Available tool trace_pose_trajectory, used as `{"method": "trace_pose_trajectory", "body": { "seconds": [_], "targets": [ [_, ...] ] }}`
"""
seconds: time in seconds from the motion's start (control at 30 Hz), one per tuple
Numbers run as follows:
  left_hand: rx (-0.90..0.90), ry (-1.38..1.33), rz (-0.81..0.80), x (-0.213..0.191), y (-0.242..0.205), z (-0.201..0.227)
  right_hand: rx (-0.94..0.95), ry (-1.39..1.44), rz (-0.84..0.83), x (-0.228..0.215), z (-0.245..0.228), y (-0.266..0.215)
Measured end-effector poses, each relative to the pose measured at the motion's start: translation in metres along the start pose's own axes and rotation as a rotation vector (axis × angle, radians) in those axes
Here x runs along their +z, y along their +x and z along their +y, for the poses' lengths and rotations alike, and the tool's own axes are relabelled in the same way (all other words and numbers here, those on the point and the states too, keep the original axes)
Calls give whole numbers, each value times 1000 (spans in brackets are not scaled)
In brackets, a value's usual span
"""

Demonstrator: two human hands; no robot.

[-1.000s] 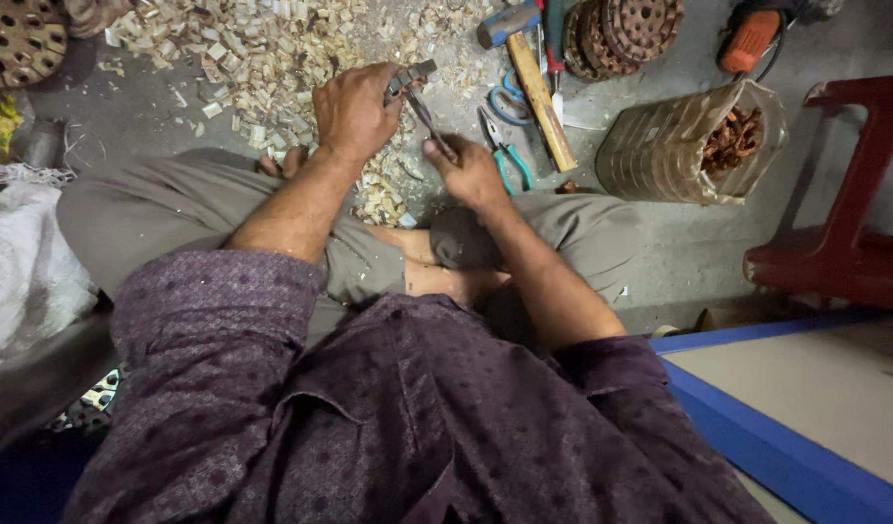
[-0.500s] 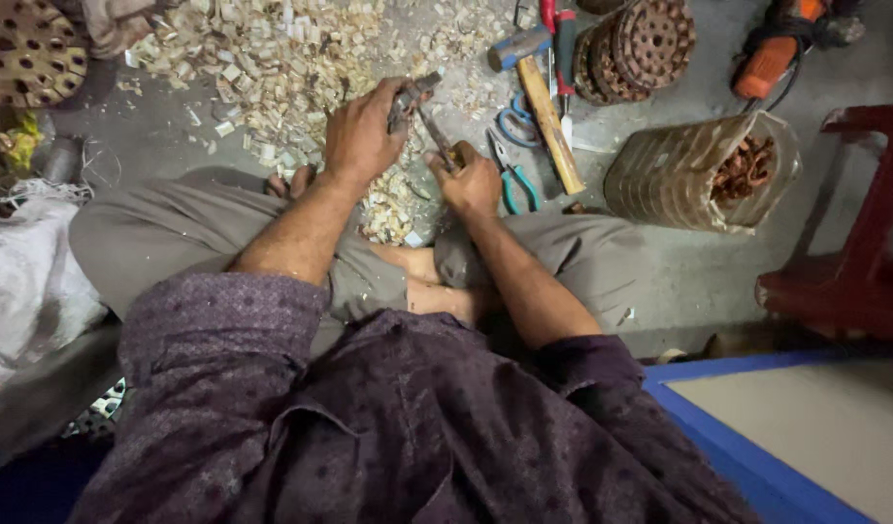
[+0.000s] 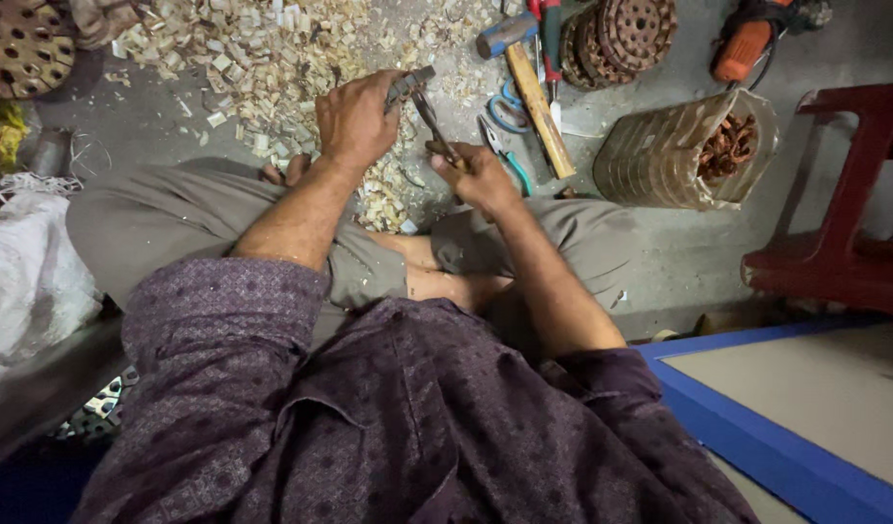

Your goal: The person sits on the floor and uses pliers to strip insulation from copper wire wound on a circular metal core. They repeatedly pull the wire through the pliers, removing the insulation and dropping the copper into a plastic bag.

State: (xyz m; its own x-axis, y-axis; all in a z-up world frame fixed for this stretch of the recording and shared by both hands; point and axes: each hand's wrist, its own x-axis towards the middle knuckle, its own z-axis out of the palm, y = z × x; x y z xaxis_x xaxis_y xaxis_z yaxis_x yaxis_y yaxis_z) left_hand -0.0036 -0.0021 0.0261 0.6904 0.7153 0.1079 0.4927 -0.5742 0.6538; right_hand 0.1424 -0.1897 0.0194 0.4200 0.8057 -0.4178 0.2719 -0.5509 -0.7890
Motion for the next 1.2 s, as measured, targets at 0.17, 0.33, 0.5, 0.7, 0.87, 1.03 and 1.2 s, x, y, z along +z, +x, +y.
{"method": "trace_pose_trajectory", "body": {
  "seconds": [0.17, 0.33, 0.5, 0.7, 0.87, 1.03, 1.2],
  "targets": [
    [-72, 5, -117, 3, 3, 0, 32, -9, -82, -10, -33, -13],
    [-41, 31, -156, 11, 5, -6, 197, -184, -70, -15, -53, -19],
    [-60, 59, -211, 16, 7, -8, 104, -288, -45, -17, -55, -20],
    [-48, 77, -222, 13, 6, -6, -40, -340, -33, -17, -49, -16],
    [-3, 80, -174, 12, 5, -4, 6, -463, -14, -14, -46, -11],
    [-3, 56, -159, 9, 2, -3, -65, -417, 138, 1, -37, -9],
    [37, 26, -87, 3, 0, -1, -80, -220, 131, 6, -21, 0]
  ]
}}
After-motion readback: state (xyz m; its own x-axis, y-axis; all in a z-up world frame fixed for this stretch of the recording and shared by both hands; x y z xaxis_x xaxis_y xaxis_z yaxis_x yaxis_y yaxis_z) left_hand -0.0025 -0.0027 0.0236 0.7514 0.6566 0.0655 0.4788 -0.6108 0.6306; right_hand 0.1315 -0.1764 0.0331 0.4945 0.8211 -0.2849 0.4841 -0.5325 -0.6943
